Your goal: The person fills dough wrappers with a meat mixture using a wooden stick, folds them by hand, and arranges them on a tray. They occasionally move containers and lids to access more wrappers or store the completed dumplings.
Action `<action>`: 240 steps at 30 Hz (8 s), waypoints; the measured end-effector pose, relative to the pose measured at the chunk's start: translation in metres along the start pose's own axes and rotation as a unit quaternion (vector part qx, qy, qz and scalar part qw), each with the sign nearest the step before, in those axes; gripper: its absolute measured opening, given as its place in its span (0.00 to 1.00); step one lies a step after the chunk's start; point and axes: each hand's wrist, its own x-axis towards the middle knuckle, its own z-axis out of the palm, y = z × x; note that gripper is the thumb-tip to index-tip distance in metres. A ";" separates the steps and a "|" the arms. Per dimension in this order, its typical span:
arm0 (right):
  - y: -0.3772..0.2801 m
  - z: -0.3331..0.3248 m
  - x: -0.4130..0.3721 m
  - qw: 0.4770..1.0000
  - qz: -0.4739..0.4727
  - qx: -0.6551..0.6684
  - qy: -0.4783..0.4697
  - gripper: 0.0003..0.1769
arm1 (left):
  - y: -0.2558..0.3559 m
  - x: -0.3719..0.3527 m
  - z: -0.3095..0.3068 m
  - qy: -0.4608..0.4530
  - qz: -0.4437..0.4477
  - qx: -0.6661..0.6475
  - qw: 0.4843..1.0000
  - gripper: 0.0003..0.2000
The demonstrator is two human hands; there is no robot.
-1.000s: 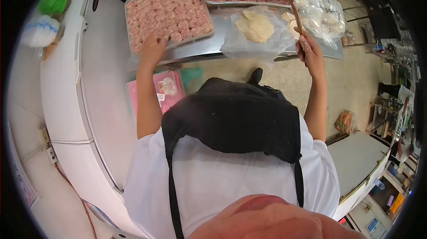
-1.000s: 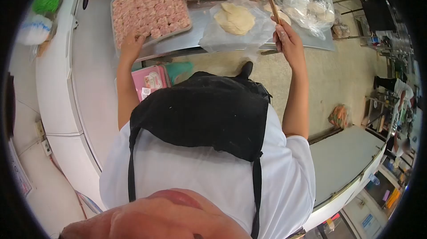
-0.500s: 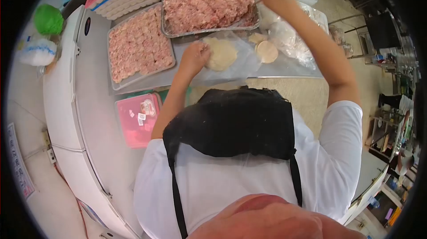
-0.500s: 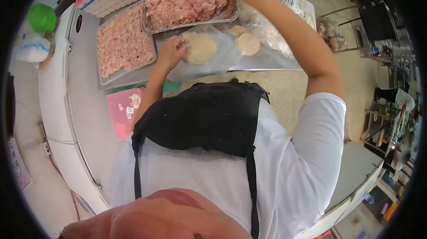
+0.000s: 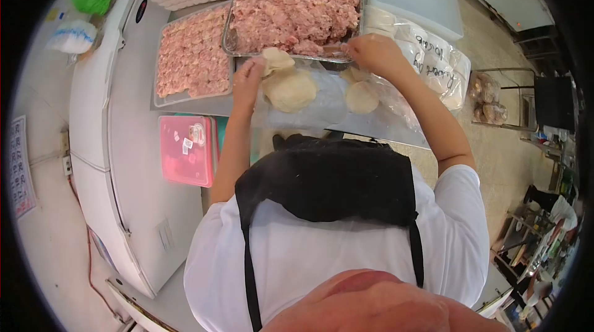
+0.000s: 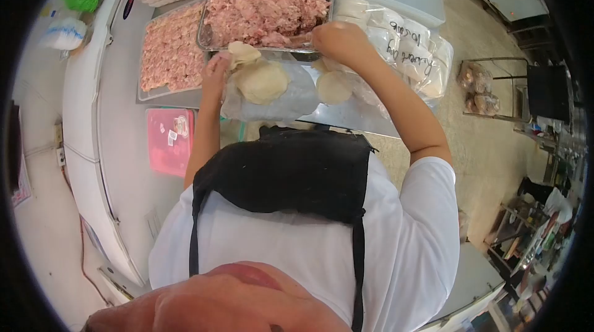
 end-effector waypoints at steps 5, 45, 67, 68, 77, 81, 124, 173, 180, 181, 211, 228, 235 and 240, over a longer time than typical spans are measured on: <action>0.000 -0.022 0.035 0.989 -0.063 -0.020 0.130 0.10 | 0.017 0.002 0.004 -0.012 -0.082 -0.247 0.966 0.17; -0.097 -0.043 0.057 0.988 0.142 -0.001 0.066 0.11 | 0.078 0.144 0.002 -0.082 -0.165 -0.574 0.798 0.36; -0.104 -0.083 0.050 0.888 0.234 0.396 -0.019 0.17 | 0.114 0.142 -0.049 -0.192 0.391 0.088 0.896 0.39; -0.103 -0.084 0.047 0.898 0.226 0.376 -0.035 0.16 | 0.117 0.144 -0.051 -0.226 0.371 0.124 0.892 0.38; -0.085 -0.042 0.064 0.945 0.159 0.282 -0.054 0.13 | 0.092 0.158 -0.046 -0.334 0.285 0.143 0.887 0.22; -0.093 -0.041 0.062 0.985 0.099 0.022 0.139 0.13 | 0.094 0.159 -0.039 -0.301 0.045 0.140 0.942 0.20; -0.037 0.059 0.024 0.814 0.308 0.475 0.131 0.18 | 0.080 0.117 -0.213 -0.134 0.128 0.185 0.965 0.21; -0.128 0.045 0.115 0.993 -0.041 -0.114 0.003 0.08 | 0.039 0.029 -0.185 -0.108 0.205 0.382 0.895 0.13; -0.131 0.051 0.100 1.000 0.007 0.012 -0.023 0.12 | -0.024 0.034 -0.035 -0.418 0.333 0.175 0.827 0.09; -0.127 0.047 0.101 0.996 0.049 0.058 -0.054 0.13 | -0.029 0.034 -0.028 -0.428 0.375 0.182 0.802 0.09; -0.091 0.028 0.065 0.870 0.207 0.439 0.082 0.16 | -0.024 0.047 -0.011 -0.438 0.323 0.227 0.808 0.11; -0.041 0.024 0.033 0.774 0.222 0.582 0.113 0.17 | 0.032 0.030 0.012 -0.203 0.482 0.284 0.804 0.13; -0.024 0.016 0.024 0.803 0.201 0.554 0.094 0.16 | -0.024 0.010 0.007 -0.289 0.249 0.310 0.871 0.15; -0.020 0.017 0.022 0.795 0.215 0.563 0.076 0.17 | -0.038 0.020 0.002 -0.265 0.182 0.275 0.906 0.13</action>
